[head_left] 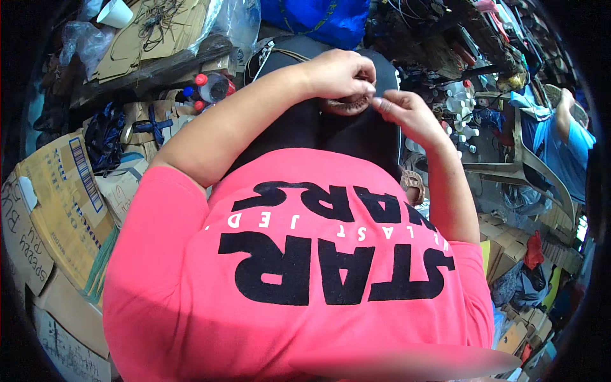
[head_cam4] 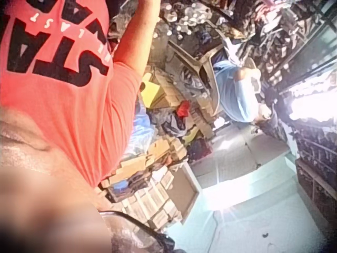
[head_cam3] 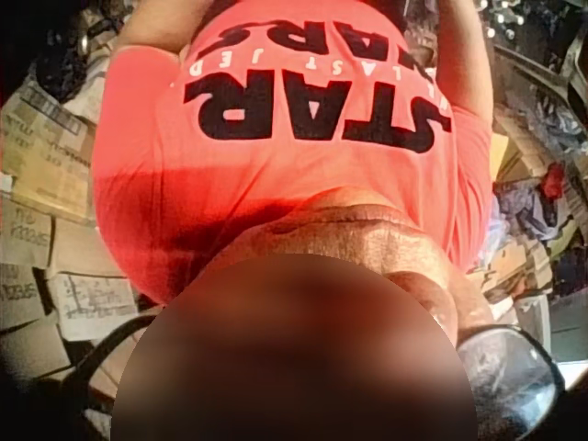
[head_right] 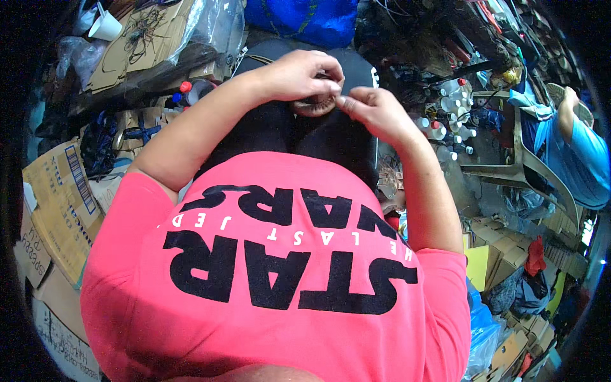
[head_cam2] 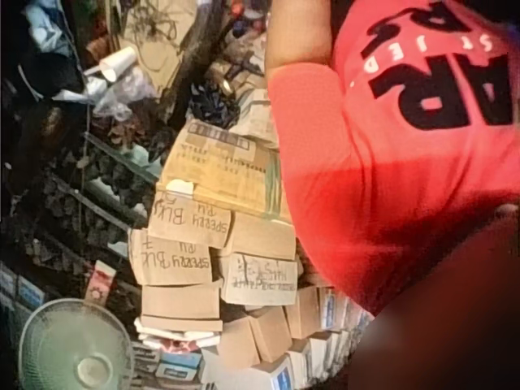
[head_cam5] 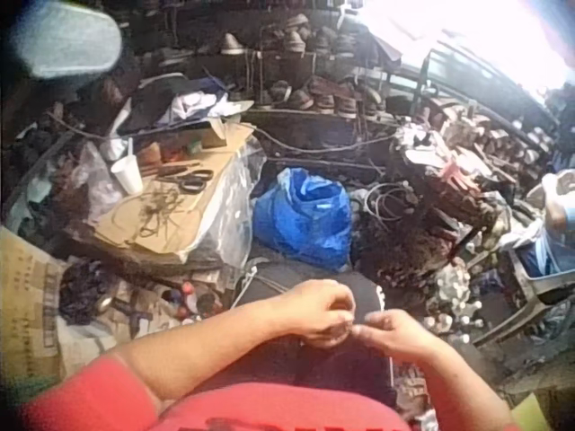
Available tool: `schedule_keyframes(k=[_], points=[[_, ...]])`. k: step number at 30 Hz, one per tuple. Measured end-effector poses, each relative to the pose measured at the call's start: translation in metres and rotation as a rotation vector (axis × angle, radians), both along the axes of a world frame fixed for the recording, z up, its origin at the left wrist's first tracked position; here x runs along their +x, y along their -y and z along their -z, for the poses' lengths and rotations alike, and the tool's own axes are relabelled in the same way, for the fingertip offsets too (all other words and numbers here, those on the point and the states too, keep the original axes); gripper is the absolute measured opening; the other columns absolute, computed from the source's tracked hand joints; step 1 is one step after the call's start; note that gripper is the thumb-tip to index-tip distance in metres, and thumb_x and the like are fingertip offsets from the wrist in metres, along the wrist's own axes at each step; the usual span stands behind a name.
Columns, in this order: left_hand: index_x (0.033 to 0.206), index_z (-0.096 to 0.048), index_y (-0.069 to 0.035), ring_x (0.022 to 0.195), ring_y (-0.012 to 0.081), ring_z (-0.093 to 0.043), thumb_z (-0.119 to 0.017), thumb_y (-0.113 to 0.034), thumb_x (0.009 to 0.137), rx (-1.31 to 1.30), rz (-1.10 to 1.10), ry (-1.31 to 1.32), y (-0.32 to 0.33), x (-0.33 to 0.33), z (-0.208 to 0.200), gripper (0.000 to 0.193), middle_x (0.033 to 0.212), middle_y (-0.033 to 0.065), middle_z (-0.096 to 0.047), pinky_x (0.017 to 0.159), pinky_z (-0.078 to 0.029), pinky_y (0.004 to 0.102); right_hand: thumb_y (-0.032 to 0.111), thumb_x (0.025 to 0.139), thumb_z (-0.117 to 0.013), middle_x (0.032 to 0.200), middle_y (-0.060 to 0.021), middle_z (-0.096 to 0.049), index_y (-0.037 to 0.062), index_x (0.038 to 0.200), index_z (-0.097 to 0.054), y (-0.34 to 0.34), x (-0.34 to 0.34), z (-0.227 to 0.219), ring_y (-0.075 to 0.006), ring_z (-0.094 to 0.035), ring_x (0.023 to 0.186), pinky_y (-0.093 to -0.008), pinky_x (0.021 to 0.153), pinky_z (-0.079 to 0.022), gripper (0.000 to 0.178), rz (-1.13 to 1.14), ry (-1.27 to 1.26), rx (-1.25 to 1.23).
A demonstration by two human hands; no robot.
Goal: Hand-stitching a leather shoe upper using a needle and thread while seated.
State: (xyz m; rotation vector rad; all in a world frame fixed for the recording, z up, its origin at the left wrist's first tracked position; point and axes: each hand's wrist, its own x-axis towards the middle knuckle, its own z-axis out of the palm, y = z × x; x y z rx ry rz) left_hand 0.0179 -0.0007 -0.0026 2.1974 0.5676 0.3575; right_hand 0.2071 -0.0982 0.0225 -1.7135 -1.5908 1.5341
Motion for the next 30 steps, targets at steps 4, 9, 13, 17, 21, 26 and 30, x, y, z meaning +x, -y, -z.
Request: schedule_keyframes(k=[4, 9, 13, 17, 21, 26, 30], points=[[0.081, -0.061, -0.004, 0.076, 0.0180, -0.060, -0.069, -0.021, 0.076, -0.187, 0.015, -0.027, 0.001, 0.013, 0.000, 0.020, 0.080, 0.0091, -0.064, 0.070, -0.048, 0.0306, 0.019, 0.089, -0.058, 0.065, 0.0070, -0.039, 0.0028, 0.069, -0.048, 0.014, -0.003, -0.017, -0.0029, -0.035, 0.061, -0.0236, 0.052, -0.029, 0.028, -0.068, 0.152, 0.098], [0.077, -0.062, -0.003, 0.069, 0.0094, -0.057, -0.072, -0.017, 0.074, -0.332, 0.060, -0.009, 0.000, 0.020, -0.003, 0.018, 0.071, 0.0031, -0.063, 0.065, -0.047, 0.0264, 0.017, 0.087, -0.058, 0.059, 0.0032, -0.037, 0.0003, 0.065, -0.044, 0.039, 0.000, -0.012, -0.0056, -0.034, 0.059, -0.0279, 0.051, -0.031, 0.031, 0.097, -0.021, 0.199], [0.077, -0.063, -0.003, 0.069, 0.0091, -0.057, -0.073, -0.017, 0.073, -0.315, -0.032, -0.056, -0.012, 0.013, 0.005, 0.018, 0.072, 0.0034, -0.063, 0.066, -0.047, 0.0264, 0.015, 0.085, -0.059, 0.063, 0.0014, -0.047, 0.0004, 0.067, -0.052, 0.058, 0.005, -0.044, -0.0064, -0.044, 0.062, -0.0246, 0.055, -0.034, 0.024, 0.520, -0.232, 0.297], [0.091, -0.066, -0.001, 0.074, 0.0079, -0.059, -0.068, -0.018, 0.081, -0.621, 0.093, -0.013, -0.025, 0.006, 0.007, 0.020, 0.080, 0.0003, -0.064, 0.071, -0.048, 0.0242, 0.010, 0.087, -0.059, 0.073, -0.0005, -0.054, 0.0009, 0.088, -0.067, 0.050, 0.019, -0.047, -0.0081, -0.050, 0.068, -0.0222, 0.060, -0.039, 0.012, 0.279, -0.076, 0.296], [0.100, -0.066, 0.000, 0.076, 0.0106, -0.062, -0.065, -0.013, 0.081, -0.715, 0.177, 0.010, -0.030, 0.005, 0.007, 0.023, 0.086, 0.0039, -0.067, 0.073, -0.050, 0.0257, 0.001, 0.080, -0.063, 0.076, -0.0043, -0.053, 0.0098, 0.106, -0.068, 0.038, 0.007, -0.024, -0.0118, -0.052, 0.067, -0.0236, 0.061, -0.041, 0.027, 0.114, 0.164, 0.499], [0.105, -0.066, 0.001, 0.077, 0.0126, -0.063, -0.062, -0.007, 0.079, -0.714, 0.202, -0.035, -0.031, 0.003, 0.001, 0.027, 0.090, 0.0068, -0.068, 0.075, -0.051, 0.0266, 0.002, 0.079, -0.062, 0.076, -0.0075, -0.054, 0.0078, 0.103, -0.068, 0.027, -0.003, -0.016, -0.0166, -0.056, 0.068, -0.0277, 0.063, -0.044, 0.026, 0.068, 0.282, 0.431], [0.104, -0.067, 0.001, 0.077, 0.0120, -0.063, -0.062, -0.007, 0.078, -0.702, 0.210, -0.055, -0.030, 0.002, -0.004, 0.027, 0.090, 0.0066, -0.068, 0.076, -0.051, 0.0263, 0.005, 0.078, -0.061, 0.075, -0.0095, -0.055, 0.0076, 0.100, -0.069, 0.024, -0.004, -0.019, -0.0205, -0.058, 0.068, -0.0305, 0.064, -0.045, 0.023, 0.039, 0.345, 0.419]])
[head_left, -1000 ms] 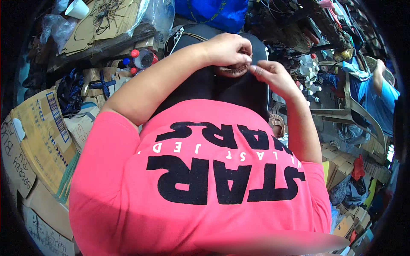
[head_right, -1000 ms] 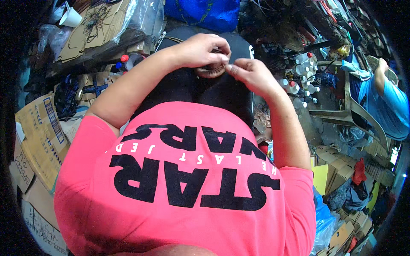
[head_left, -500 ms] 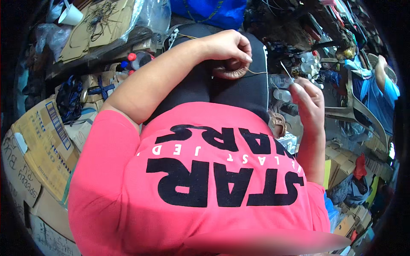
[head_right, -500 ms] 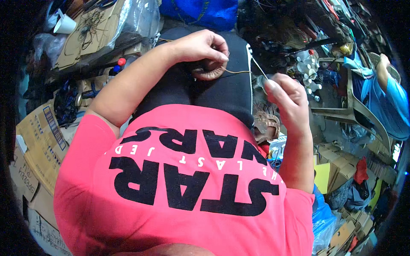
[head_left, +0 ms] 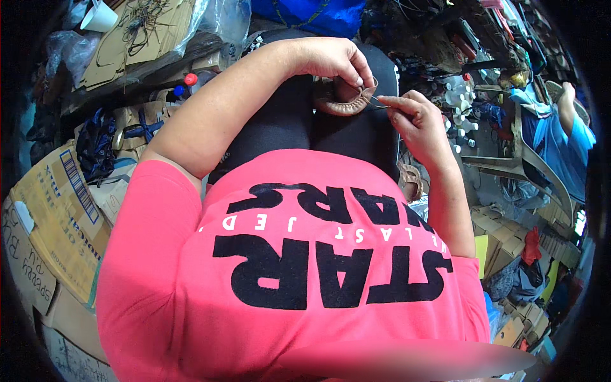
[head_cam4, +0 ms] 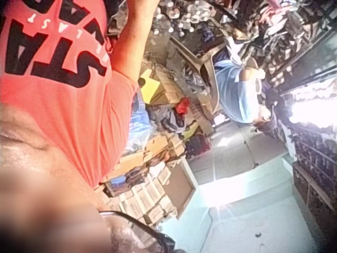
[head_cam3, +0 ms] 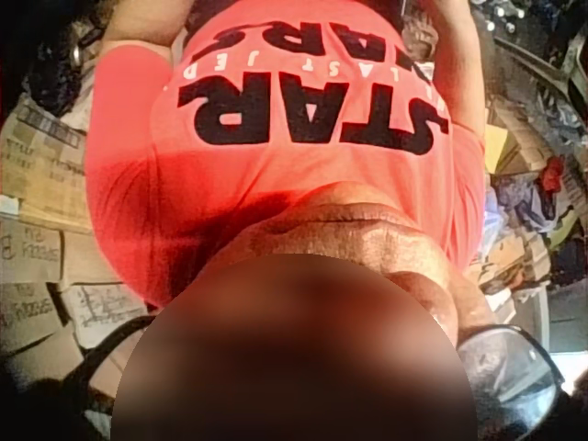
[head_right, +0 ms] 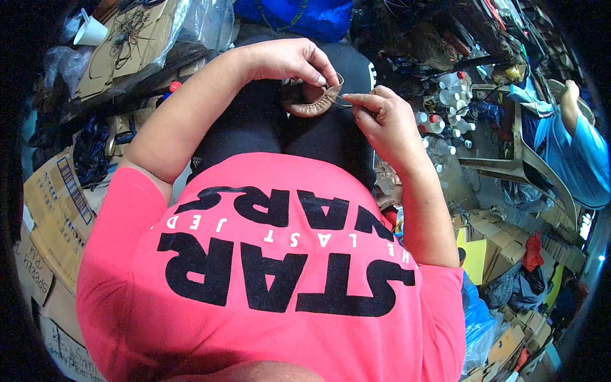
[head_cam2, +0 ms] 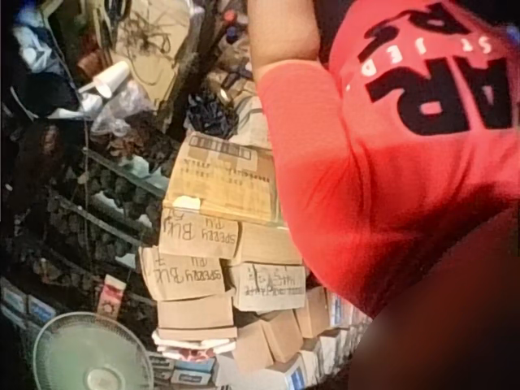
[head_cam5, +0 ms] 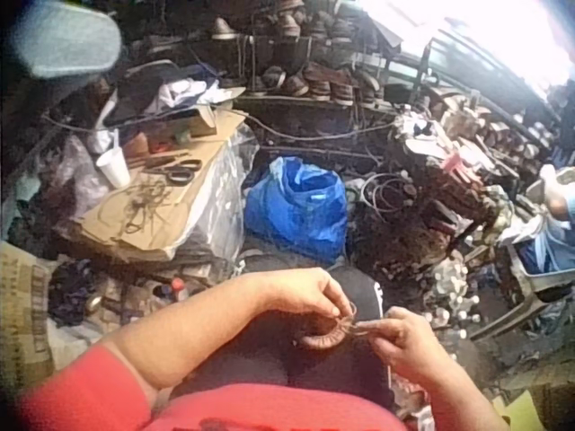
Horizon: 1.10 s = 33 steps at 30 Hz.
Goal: Hand-stitching a leather shoe upper using a needle and thread while seated.
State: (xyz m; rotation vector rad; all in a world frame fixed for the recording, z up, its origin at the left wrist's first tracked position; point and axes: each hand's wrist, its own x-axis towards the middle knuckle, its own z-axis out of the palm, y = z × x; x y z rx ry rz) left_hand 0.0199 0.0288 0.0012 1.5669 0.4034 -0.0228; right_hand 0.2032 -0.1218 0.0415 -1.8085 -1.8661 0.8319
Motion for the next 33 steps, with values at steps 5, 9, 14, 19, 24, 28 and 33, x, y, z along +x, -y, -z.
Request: schedule_keyframes(k=[5, 9, 14, 19, 24, 28, 33], points=[[0.103, -0.067, 0.000, 0.079, 0.0115, -0.063, -0.062, -0.008, 0.078, -0.002, 0.017, 0.023, -0.001, 0.001, 0.004, 0.027, 0.090, 0.0059, -0.068, 0.077, -0.050, 0.0260, 0.007, 0.077, -0.062, 0.076, -0.0112, -0.056, 0.0075, 0.099, -0.069, -0.002, -0.005, -0.004, -0.0238, -0.059, 0.068, -0.0324, 0.064, -0.046, 0.023, 0.015, 0.023, -0.036], [0.103, -0.067, 0.000, 0.081, 0.0114, -0.062, -0.062, -0.007, 0.078, -0.008, 0.024, 0.009, -0.003, 0.005, 0.006, 0.026, 0.091, 0.0058, -0.068, 0.079, -0.049, 0.0256, 0.008, 0.077, -0.063, 0.075, -0.0117, -0.057, 0.0078, 0.099, -0.069, 0.002, -0.014, 0.009, -0.0252, -0.059, 0.068, -0.0328, 0.064, -0.047, 0.023, 0.039, 0.046, 0.086], [0.102, -0.067, 0.000, 0.083, 0.0111, -0.062, -0.063, -0.009, 0.079, -0.044, 0.039, 0.016, -0.005, 0.006, 0.011, 0.025, 0.092, 0.0054, -0.068, 0.080, -0.049, 0.0257, 0.006, 0.077, -0.063, 0.075, -0.0117, -0.058, 0.0083, 0.099, -0.069, 0.006, -0.015, 0.015, -0.0251, -0.060, 0.067, -0.0334, 0.063, -0.047, 0.022, 0.066, 0.026, 0.134], [0.099, -0.068, 0.000, 0.083, 0.0106, -0.061, -0.067, -0.013, 0.080, 0.012, 0.047, 0.020, -0.006, 0.010, 0.012, 0.024, 0.090, 0.0042, -0.068, 0.081, -0.048, 0.0256, 0.004, 0.075, -0.064, 0.074, -0.0115, -0.056, 0.0095, 0.095, -0.071, -0.010, -0.001, 0.002, -0.0253, -0.059, 0.067, -0.0334, 0.063, -0.047, 0.021, -0.065, 0.100, 0.075], [0.099, -0.068, -0.001, 0.082, 0.0102, -0.061, -0.066, -0.013, 0.080, 0.036, 0.043, 0.032, -0.007, 0.011, 0.016, 0.022, 0.090, 0.0039, -0.068, 0.080, -0.048, 0.0256, 0.004, 0.076, -0.064, 0.074, -0.0107, -0.055, 0.0092, 0.095, -0.071, -0.015, 0.002, -0.001, -0.0230, -0.060, 0.067, -0.0310, 0.062, -0.047, 0.021, -0.074, 0.022, 0.007], [0.100, -0.068, -0.001, 0.082, 0.0099, -0.061, -0.066, -0.013, 0.080, 0.074, 0.068, 0.037, -0.008, 0.011, 0.015, 0.023, 0.090, 0.0041, -0.068, 0.080, -0.048, 0.0258, 0.003, 0.079, -0.064, 0.077, -0.0060, -0.056, 0.0090, 0.098, -0.070, -0.016, 0.011, 0.020, -0.0153, -0.057, 0.072, -0.0268, 0.066, -0.046, 0.021, -0.064, -0.114, -0.034], [0.099, -0.068, 0.000, 0.081, 0.0095, -0.061, -0.066, -0.011, 0.080, 0.108, 0.114, 0.072, -0.011, 0.012, 0.015, 0.022, 0.089, 0.0034, -0.068, 0.079, -0.048, 0.0255, 0.003, 0.082, -0.063, 0.080, -0.0014, -0.057, 0.0087, 0.101, -0.070, -0.022, 0.029, 0.041, -0.0096, -0.053, 0.079, -0.0233, 0.073, -0.043, 0.021, -0.027, -0.408, -0.172]])
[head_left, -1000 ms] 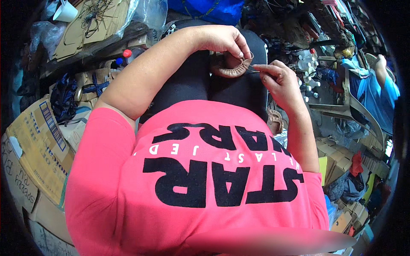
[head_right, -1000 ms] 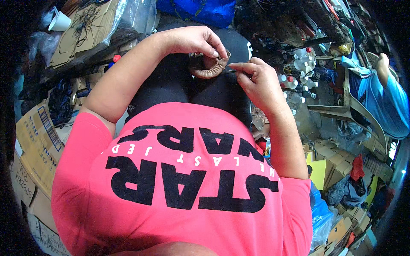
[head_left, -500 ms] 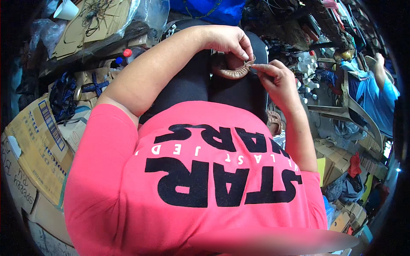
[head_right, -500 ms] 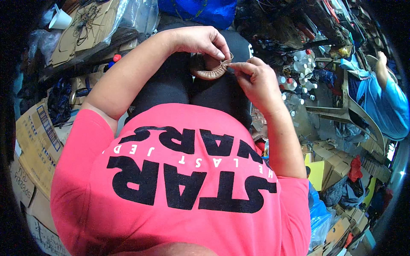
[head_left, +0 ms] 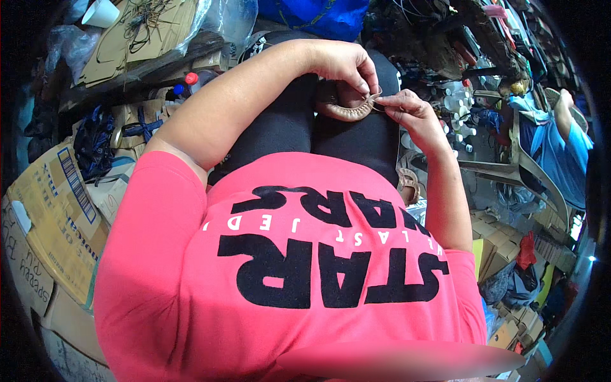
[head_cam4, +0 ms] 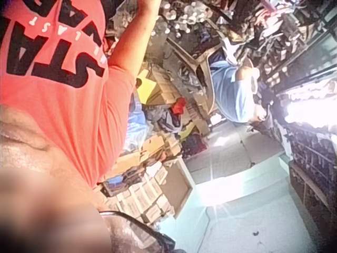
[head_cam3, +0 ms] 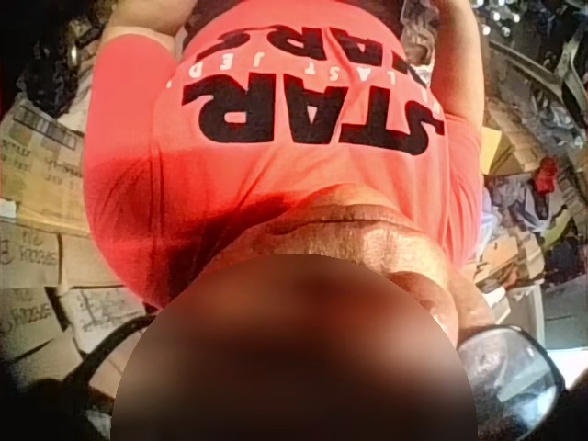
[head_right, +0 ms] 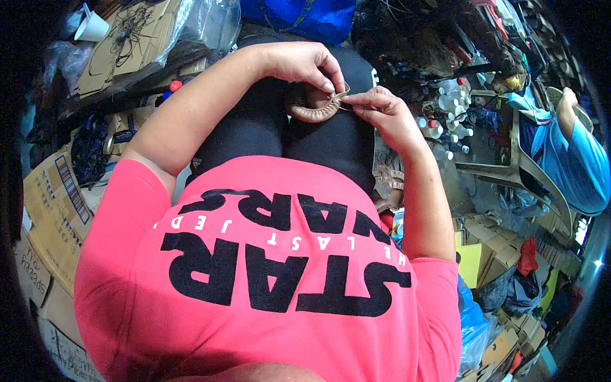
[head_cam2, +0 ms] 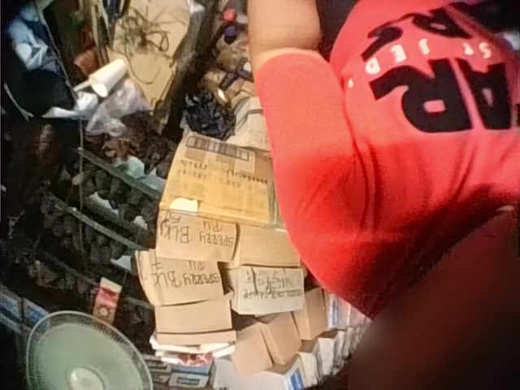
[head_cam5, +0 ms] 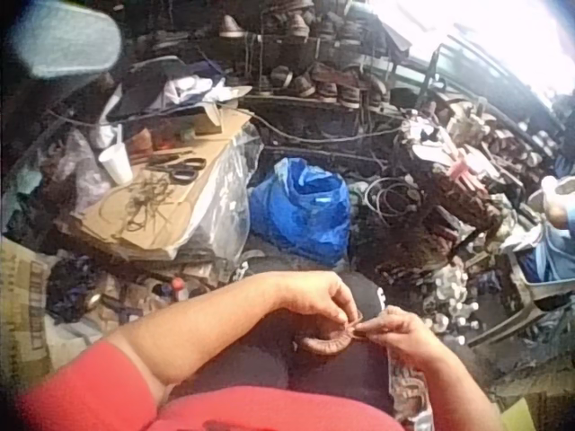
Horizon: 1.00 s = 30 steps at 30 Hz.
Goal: Hand-stitching a leather shoe upper using a needle and thread while seated.
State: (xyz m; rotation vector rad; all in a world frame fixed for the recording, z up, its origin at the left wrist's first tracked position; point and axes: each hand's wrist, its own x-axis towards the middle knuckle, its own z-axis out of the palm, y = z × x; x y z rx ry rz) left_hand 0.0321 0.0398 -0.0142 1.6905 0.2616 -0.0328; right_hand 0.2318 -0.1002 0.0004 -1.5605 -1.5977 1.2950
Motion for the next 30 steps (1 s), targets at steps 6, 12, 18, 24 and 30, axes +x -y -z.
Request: schedule_keyframes(k=[6, 12, 18, 24, 30], points=[[0.099, -0.067, -0.002, 0.081, 0.0106, -0.061, -0.065, -0.007, 0.078, 0.116, -0.025, -0.105, 0.003, 0.002, -0.009, 0.022, 0.090, 0.0050, -0.067, 0.077, -0.049, 0.0258, 0.006, 0.077, -0.070, 0.082, -0.0023, -0.060, 0.0075, 0.094, -0.071, -0.001, -0.024, -0.004, -0.0111, -0.055, 0.079, -0.0242, 0.073, -0.043, 0.017, 0.058, 0.055, 0.115], [0.112, -0.061, -0.006, 0.083, 0.0203, -0.059, -0.048, 0.008, 0.075, 0.673, -0.255, 0.152, 0.010, -0.033, 0.002, 0.042, 0.098, 0.0124, -0.054, 0.074, -0.048, 0.0294, 0.004, 0.078, -0.067, 0.074, -0.0047, -0.054, 0.0087, 0.094, -0.070, 0.006, -0.031, -0.019, -0.0141, -0.054, 0.071, -0.0271, 0.066, -0.044, 0.017, 0.015, 0.258, 0.246], [0.096, -0.069, -0.009, 0.072, 0.0205, -0.059, -0.059, 0.004, 0.077, 0.721, -0.550, 0.176, 0.059, -0.058, -0.014, 0.025, 0.080, 0.0075, -0.055, 0.067, -0.048, 0.0296, 0.005, 0.076, -0.065, 0.075, -0.0088, -0.051, 0.0117, 0.100, -0.068, 0.029, -0.045, -0.016, -0.0244, -0.054, 0.071, -0.0330, 0.063, -0.043, 0.025, 0.058, 0.458, 0.333], [0.089, -0.070, -0.009, 0.071, 0.0206, -0.058, -0.066, -0.004, 0.077, 0.998, -0.611, 0.135, 0.065, -0.057, -0.001, 0.014, 0.076, 0.0059, -0.056, 0.066, -0.046, 0.0311, 0.004, 0.078, -0.062, 0.079, -0.0062, -0.052, 0.0136, 0.104, -0.068, 0.033, -0.044, -0.008, -0.0211, -0.055, 0.076, -0.0324, 0.067, -0.044, 0.028, 0.069, 0.489, 0.326], [0.091, -0.071, -0.012, 0.073, 0.0199, -0.055, -0.066, -0.004, 0.077, 0.571, -0.534, 0.260, 0.053, -0.052, 0.002, 0.016, 0.078, 0.0057, -0.053, 0.066, -0.045, 0.0301, -0.007, 0.078, -0.057, 0.079, -0.0029, -0.048, 0.0122, 0.104, -0.068, 0.017, -0.023, -0.004, -0.0129, -0.051, 0.077, -0.0235, 0.073, -0.043, 0.035, 0.063, 0.132, 0.160]])
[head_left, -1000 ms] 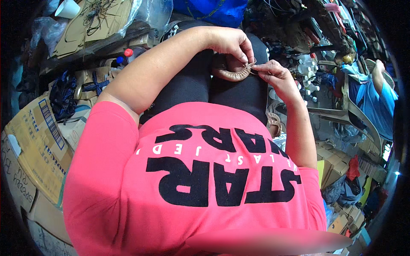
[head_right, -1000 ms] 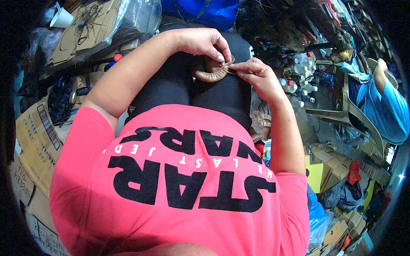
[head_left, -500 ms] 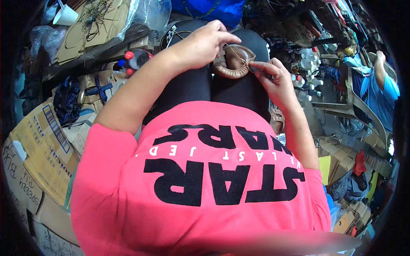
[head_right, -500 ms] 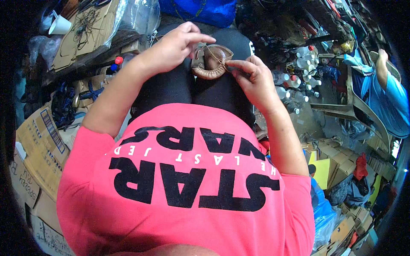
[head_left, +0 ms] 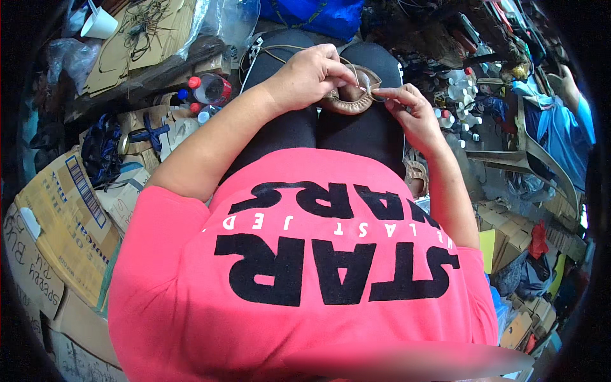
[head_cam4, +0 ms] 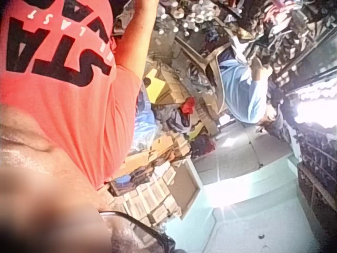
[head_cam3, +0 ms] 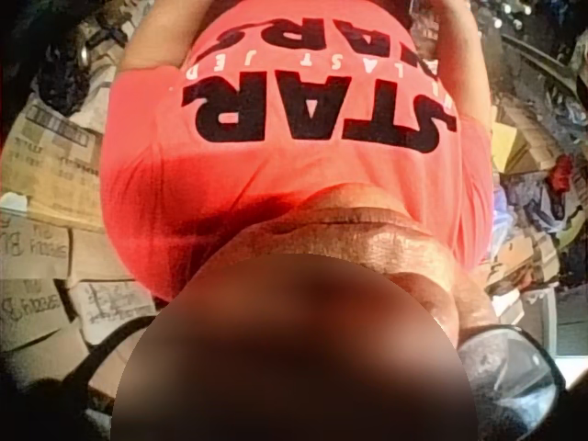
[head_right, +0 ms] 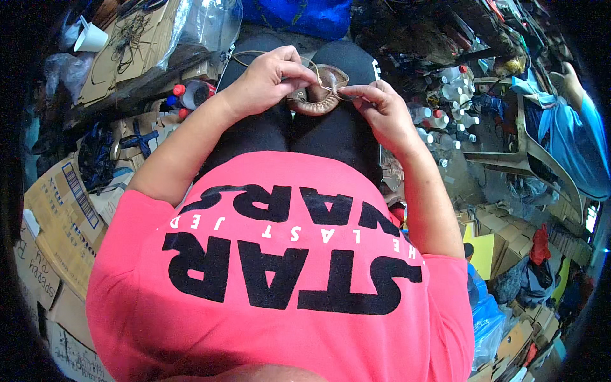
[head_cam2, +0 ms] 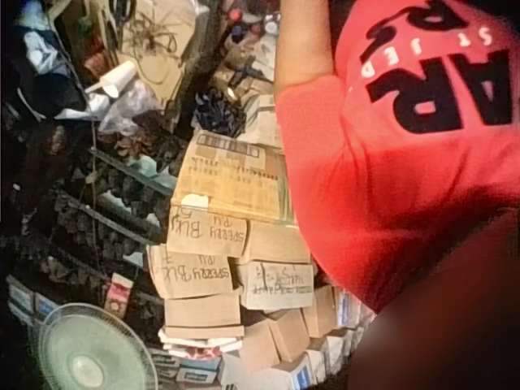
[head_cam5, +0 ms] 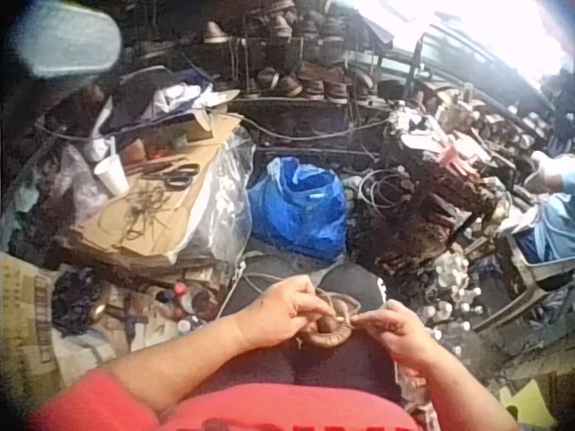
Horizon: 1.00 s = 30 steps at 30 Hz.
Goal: Hand-stitching a leather shoe upper using a needle and thread while seated.
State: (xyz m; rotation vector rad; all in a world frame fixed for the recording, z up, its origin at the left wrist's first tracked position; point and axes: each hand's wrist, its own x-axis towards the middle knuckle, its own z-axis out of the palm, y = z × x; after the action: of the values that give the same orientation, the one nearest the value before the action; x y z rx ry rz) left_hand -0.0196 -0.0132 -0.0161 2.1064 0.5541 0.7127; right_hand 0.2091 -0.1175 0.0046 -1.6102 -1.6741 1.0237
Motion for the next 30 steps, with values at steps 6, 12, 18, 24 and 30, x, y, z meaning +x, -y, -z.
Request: schedule_keyframes(k=[6, 12, 18, 24, 30], points=[[0.091, -0.071, -0.014, 0.074, 0.0203, -0.054, -0.066, -0.005, 0.078, 0.077, -0.041, -0.070, -0.003, 0.003, 0.009, 0.016, 0.078, 0.0060, -0.052, 0.066, -0.044, 0.0302, -0.006, 0.084, -0.053, 0.087, -0.0003, -0.049, 0.0086, 0.104, -0.068, -0.013, 0.007, -0.003, -0.0092, -0.049, 0.086, -0.0206, 0.079, -0.040, 0.029, -0.067, 0.026, -0.109], [0.091, -0.072, -0.015, 0.070, 0.0195, -0.052, -0.067, -0.007, 0.078, 0.038, -0.025, -0.092, -0.004, 0.007, 0.009, 0.016, 0.074, 0.0051, -0.050, 0.063, -0.042, 0.0297, -0.006, 0.084, -0.054, 0.089, -0.0002, -0.050, 0.0071, 0.105, -0.068, -0.014, 0.015, 0.004, -0.0090, -0.049, 0.088, -0.0200, 0.080, -0.040, 0.029, -0.088, -0.042, -0.125], [0.091, -0.072, -0.015, 0.068, 0.0177, -0.050, -0.068, -0.007, 0.078, -0.013, -0.006, -0.050, -0.005, 0.007, 0.011, 0.016, 0.070, 0.0040, -0.050, 0.061, -0.041, 0.0291, -0.006, 0.083, -0.055, 0.087, 0.0004, -0.050, 0.0074, 0.105, -0.068, -0.015, 0.015, 0.003, -0.0087, -0.049, 0.088, -0.0197, 0.081, -0.039, 0.028, -0.092, -0.050, -0.136], [0.091, -0.072, -0.014, 0.068, 0.0173, -0.050, -0.068, -0.007, 0.077, -0.009, -0.011, -0.084, -0.002, 0.010, 0.011, 0.016, 0.071, 0.0041, -0.051, 0.062, -0.041, 0.0287, -0.002, 0.083, -0.058, 0.081, 0.0010, -0.049, 0.0098, 0.104, -0.069, -0.015, 0.014, 0.005, -0.0095, -0.047, 0.082, -0.0207, 0.077, -0.039, 0.027, -0.073, -0.123, -0.146], [0.089, -0.072, -0.011, 0.070, 0.0168, -0.052, -0.068, -0.005, 0.076, -0.088, 0.066, -0.073, -0.014, 0.019, 0.016, 0.015, 0.071, 0.0044, -0.054, 0.064, -0.042, 0.0276, 0.001, 0.082, -0.061, 0.077, 0.0020, -0.048, 0.0118, 0.104, -0.070, -0.022, 0.018, 0.009, -0.0093, -0.045, 0.078, -0.0211, 0.073, -0.039, 0.026, -0.109, -0.179, -0.167]])
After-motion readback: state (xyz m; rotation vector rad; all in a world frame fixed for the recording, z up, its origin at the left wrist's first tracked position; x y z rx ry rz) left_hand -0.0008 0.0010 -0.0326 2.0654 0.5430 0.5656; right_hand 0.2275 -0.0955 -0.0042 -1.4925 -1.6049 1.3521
